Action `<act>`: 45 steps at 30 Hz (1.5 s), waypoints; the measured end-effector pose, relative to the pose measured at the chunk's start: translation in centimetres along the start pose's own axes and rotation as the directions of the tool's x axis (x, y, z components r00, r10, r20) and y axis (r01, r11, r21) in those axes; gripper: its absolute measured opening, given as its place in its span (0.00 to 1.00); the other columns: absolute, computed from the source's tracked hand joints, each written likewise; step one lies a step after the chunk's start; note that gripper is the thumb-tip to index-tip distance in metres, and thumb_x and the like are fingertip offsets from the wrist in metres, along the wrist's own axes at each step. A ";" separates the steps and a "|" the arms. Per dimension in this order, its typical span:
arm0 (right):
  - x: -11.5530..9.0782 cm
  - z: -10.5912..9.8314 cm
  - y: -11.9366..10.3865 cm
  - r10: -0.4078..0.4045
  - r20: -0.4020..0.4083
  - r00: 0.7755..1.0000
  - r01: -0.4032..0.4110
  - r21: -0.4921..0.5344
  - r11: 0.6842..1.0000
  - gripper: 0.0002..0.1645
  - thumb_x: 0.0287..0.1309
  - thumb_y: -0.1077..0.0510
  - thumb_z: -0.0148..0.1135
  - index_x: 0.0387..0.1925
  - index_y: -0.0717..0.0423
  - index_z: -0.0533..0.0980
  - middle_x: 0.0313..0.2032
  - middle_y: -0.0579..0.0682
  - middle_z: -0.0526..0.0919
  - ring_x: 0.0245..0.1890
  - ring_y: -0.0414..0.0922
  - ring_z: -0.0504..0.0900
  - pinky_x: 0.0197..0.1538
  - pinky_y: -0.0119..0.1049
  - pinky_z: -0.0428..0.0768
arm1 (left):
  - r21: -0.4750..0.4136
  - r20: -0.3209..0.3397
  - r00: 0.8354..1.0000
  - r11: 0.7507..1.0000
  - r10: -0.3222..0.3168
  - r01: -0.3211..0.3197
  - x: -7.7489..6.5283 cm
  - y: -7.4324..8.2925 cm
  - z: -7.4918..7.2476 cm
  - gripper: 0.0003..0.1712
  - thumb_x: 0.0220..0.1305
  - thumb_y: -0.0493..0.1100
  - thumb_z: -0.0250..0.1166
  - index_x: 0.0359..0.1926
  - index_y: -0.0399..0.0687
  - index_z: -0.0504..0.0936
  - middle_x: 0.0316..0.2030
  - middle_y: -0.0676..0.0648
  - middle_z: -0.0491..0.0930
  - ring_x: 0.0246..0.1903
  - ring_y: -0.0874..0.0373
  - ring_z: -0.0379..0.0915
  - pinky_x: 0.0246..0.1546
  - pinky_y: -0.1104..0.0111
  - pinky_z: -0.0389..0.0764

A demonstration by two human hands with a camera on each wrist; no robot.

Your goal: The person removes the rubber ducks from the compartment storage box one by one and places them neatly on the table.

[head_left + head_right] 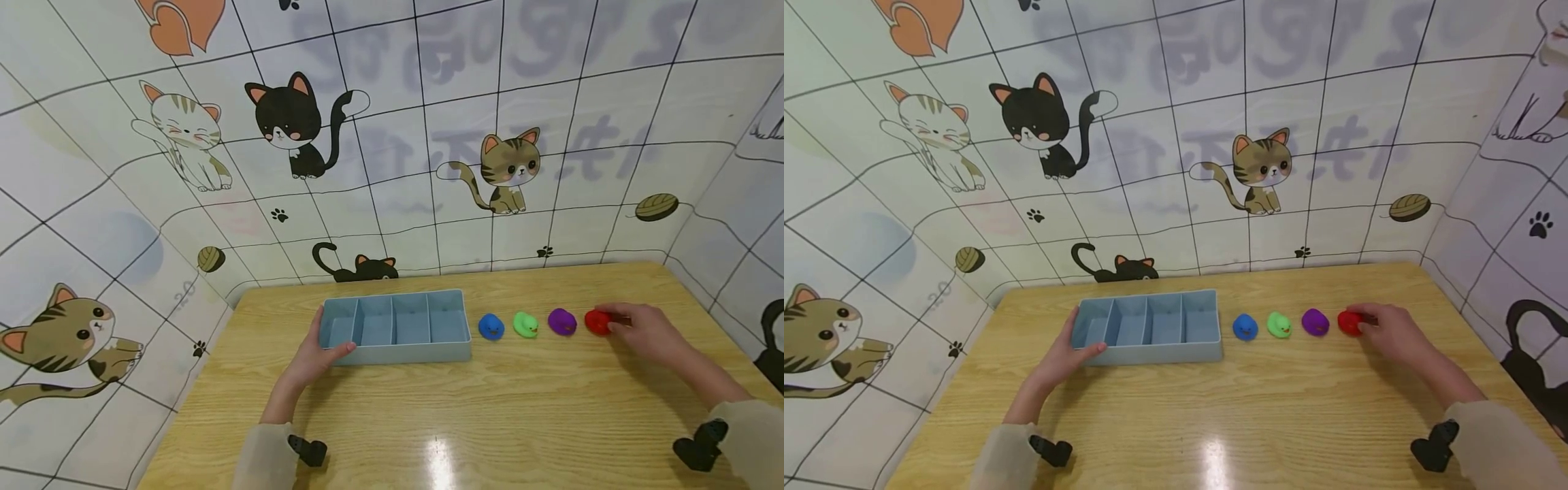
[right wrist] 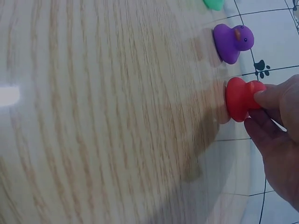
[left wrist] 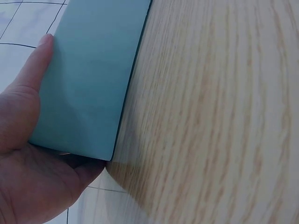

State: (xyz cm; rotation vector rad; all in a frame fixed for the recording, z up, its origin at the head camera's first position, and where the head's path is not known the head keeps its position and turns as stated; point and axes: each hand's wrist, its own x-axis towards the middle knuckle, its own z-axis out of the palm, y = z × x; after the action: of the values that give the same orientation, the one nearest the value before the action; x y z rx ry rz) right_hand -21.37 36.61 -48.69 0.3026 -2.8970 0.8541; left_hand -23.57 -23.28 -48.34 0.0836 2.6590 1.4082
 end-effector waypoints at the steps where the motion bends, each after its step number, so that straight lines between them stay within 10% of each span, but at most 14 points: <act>1: 0.0 0.0 0.0 0.001 0.002 1.000 -0.001 0.000 1.000 0.20 0.62 0.75 0.60 0.55 0.80 0.75 0.51 0.80 0.78 0.49 0.76 0.78 0.50 0.67 0.78 | 0.001 0.002 1.000 1.000 0.000 0.000 0.0 0.0 0.0 0.68 0.62 0.55 0.75 0.83 0.49 0.33 0.80 0.33 0.39 0.77 0.34 0.40 0.72 0.40 0.53; 16: 0.0 -0.1 1.0 -0.136 -0.017 0.991 0.136 -0.018 0.991 0.21 0.58 0.79 0.60 0.54 0.72 0.78 0.50 0.77 0.80 0.50 0.76 0.77 0.46 0.66 0.80 | 0.023 -0.006 1.000 1.000 0.000 0.000 0.0 -0.1 0.2 0.67 0.63 0.56 0.74 0.83 0.49 0.35 0.80 0.33 0.41 0.77 0.33 0.42 0.72 0.39 0.54; 45: 1.5 -0.8 -1.6 -0.034 0.007 0.999 0.034 0.025 0.999 0.24 0.72 0.65 0.59 0.63 0.75 0.71 0.58 0.79 0.74 0.51 0.77 0.76 0.51 0.69 0.76 | 0.092 0.061 0.998 0.995 -0.028 0.023 1.4 0.0 -2.4 0.63 0.65 0.59 0.71 0.83 0.48 0.38 0.79 0.30 0.45 0.76 0.32 0.43 0.71 0.39 0.55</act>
State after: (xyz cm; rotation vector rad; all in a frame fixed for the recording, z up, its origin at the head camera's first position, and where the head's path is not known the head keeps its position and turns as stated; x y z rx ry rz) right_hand -22.46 35.48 -46.97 0.3572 -2.8810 0.8853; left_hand -25.25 -25.13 -47.13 0.1005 2.6634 1.2549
